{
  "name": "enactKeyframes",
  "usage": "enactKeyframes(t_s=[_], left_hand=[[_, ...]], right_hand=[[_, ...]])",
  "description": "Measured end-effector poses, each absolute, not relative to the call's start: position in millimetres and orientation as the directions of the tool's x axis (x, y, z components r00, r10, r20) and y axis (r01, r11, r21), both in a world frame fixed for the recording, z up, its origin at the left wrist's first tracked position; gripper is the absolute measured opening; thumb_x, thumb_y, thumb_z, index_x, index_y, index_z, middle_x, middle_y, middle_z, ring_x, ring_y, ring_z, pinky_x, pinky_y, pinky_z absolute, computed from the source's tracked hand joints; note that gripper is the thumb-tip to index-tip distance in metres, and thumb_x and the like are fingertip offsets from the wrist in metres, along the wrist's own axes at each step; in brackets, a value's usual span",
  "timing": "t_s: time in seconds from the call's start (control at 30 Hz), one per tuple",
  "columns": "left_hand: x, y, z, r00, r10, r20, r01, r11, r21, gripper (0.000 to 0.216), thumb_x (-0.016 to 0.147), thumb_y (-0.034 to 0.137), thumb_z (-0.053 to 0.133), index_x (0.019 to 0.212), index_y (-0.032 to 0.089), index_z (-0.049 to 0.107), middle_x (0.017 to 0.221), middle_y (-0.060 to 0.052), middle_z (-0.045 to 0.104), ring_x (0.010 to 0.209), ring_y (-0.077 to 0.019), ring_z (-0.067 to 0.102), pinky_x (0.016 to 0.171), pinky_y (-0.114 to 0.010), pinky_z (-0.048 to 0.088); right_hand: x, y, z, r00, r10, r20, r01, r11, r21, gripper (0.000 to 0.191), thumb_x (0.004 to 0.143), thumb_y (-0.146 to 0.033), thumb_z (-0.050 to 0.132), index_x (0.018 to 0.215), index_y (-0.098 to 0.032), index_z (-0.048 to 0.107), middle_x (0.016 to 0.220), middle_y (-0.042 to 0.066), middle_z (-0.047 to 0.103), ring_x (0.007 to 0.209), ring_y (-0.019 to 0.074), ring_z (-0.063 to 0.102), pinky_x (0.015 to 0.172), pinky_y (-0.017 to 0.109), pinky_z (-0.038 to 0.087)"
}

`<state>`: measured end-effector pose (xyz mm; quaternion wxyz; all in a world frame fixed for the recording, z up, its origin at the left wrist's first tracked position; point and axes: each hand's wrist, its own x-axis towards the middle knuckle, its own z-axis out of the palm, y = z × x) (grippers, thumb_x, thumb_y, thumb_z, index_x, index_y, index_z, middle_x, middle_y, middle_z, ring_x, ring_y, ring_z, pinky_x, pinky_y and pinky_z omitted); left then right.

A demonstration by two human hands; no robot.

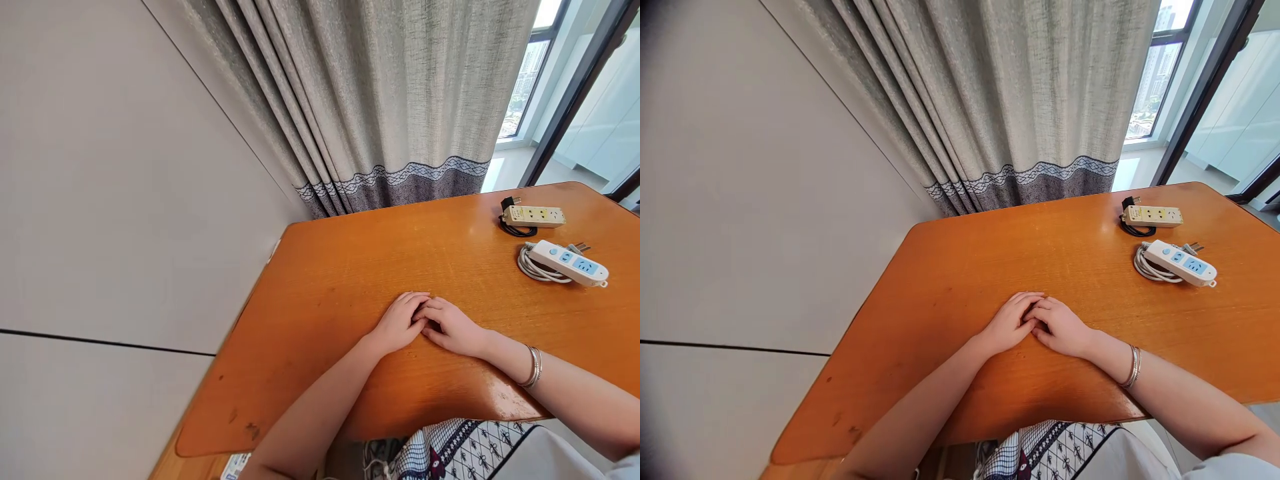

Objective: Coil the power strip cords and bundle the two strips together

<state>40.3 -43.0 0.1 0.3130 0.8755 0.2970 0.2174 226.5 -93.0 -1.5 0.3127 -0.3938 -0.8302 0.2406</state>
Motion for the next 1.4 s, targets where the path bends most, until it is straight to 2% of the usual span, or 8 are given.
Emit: enactKeyframes(t_s=[0.27, 0.67, 0.83, 0.97, 1.07, 1.2, 1.3, 1.4], left_hand=[[41, -43, -1, 0.737, 0.647, 0.195, 0.380, -0.636, 0.671, 0.041, 0.084, 0.015, 0.058, 0.124, 0.017, 0.057, 0.136, -0.014, 0.064, 0.128, -0.0272, 0.058, 0.113, -0.051, 0.045], [41, -43, 0, 0.741, 0.639, 0.207, 0.373, -0.648, 0.664, 0.041, 0.084, 0.015, 0.058, 0.124, 0.022, 0.057, 0.135, -0.012, 0.065, 0.126, -0.0271, 0.059, 0.112, -0.052, 0.045], [42, -42, -2, 0.736, 0.642, 0.214, 0.370, -0.647, 0.667, 0.042, 0.084, 0.014, 0.058, 0.125, 0.021, 0.057, 0.136, -0.012, 0.064, 0.127, -0.0271, 0.059, 0.112, -0.052, 0.046], [40, -43, 0, 0.728, 0.650, 0.217, 0.386, -0.651, 0.653, 0.038, 0.089, 0.022, 0.057, 0.127, 0.020, 0.056, 0.134, -0.013, 0.065, 0.126, -0.0275, 0.059, 0.112, -0.053, 0.046], [39, -45, 3, 0.733, 0.648, 0.208, 0.386, -0.648, 0.657, 0.037, 0.092, 0.026, 0.057, 0.128, 0.021, 0.056, 0.137, -0.012, 0.064, 0.130, -0.0272, 0.058, 0.114, -0.053, 0.045], [39, -46, 4, 0.737, 0.643, 0.207, 0.375, -0.644, 0.667, 0.036, 0.091, 0.025, 0.058, 0.127, 0.022, 0.058, 0.139, -0.012, 0.063, 0.132, -0.0268, 0.057, 0.114, -0.052, 0.045], [39, -46, 3, 0.734, 0.645, 0.215, 0.374, -0.647, 0.665, 0.034, 0.091, 0.025, 0.059, 0.124, 0.021, 0.060, 0.138, -0.012, 0.064, 0.131, -0.0275, 0.058, 0.113, -0.053, 0.046], [39, -45, 3, 0.733, 0.646, 0.213, 0.378, -0.647, 0.662, 0.031, 0.091, 0.025, 0.059, 0.122, 0.021, 0.061, 0.139, -0.013, 0.064, 0.131, -0.0279, 0.058, 0.113, -0.053, 0.046]], right_hand=[[228, -94, 0, -0.500, 0.811, 0.304, 0.512, 0.560, -0.652, 0.023, 0.084, -0.010, 0.061, 0.104, -0.019, 0.067, 0.109, 0.010, 0.072, 0.105, 0.0246, 0.062, 0.096, 0.046, 0.052], [230, -92, -1, -0.521, 0.795, 0.313, 0.508, 0.582, -0.635, 0.023, 0.085, -0.010, 0.060, 0.106, -0.019, 0.067, 0.109, 0.011, 0.072, 0.106, 0.0243, 0.062, 0.097, 0.047, 0.052], [226, -94, 5, -0.538, 0.788, 0.299, 0.551, 0.597, -0.583, 0.019, 0.086, -0.011, 0.060, 0.103, -0.016, 0.067, 0.108, 0.012, 0.071, 0.104, 0.0245, 0.063, 0.096, 0.044, 0.054], [244, -96, 25, -0.527, 0.805, 0.273, 0.651, 0.589, -0.478, 0.025, 0.091, -0.018, 0.058, 0.115, -0.018, 0.067, 0.116, 0.013, 0.071, 0.107, 0.0251, 0.065, 0.095, 0.044, 0.054], [291, -95, 43, -0.349, 0.892, 0.287, 0.803, 0.443, -0.398, 0.028, 0.095, -0.028, 0.055, 0.121, -0.022, 0.066, 0.114, 0.011, 0.072, 0.106, 0.0265, 0.066, 0.095, 0.046, 0.053], [381, -92, 58, 0.028, 0.930, 0.366, 0.978, 0.051, -0.203, 0.036, 0.089, -0.034, 0.061, 0.121, -0.017, 0.067, 0.127, 0.018, 0.066, 0.121, 0.0372, 0.060, 0.104, 0.055, 0.046], [438, -91, 63, 0.248, 0.927, 0.283, 0.969, -0.237, -0.076, 0.056, 0.082, -0.045, 0.072, 0.128, -0.014, 0.064, 0.138, 0.025, 0.059, 0.128, 0.0474, 0.054, 0.101, 0.061, 0.044], [473, -90, 60, 0.369, 0.925, 0.096, 0.929, -0.362, -0.083, 0.061, 0.080, -0.047, 0.072, 0.130, -0.013, 0.060, 0.136, 0.027, 0.060, 0.125, 0.0471, 0.057, 0.096, 0.058, 0.047]])
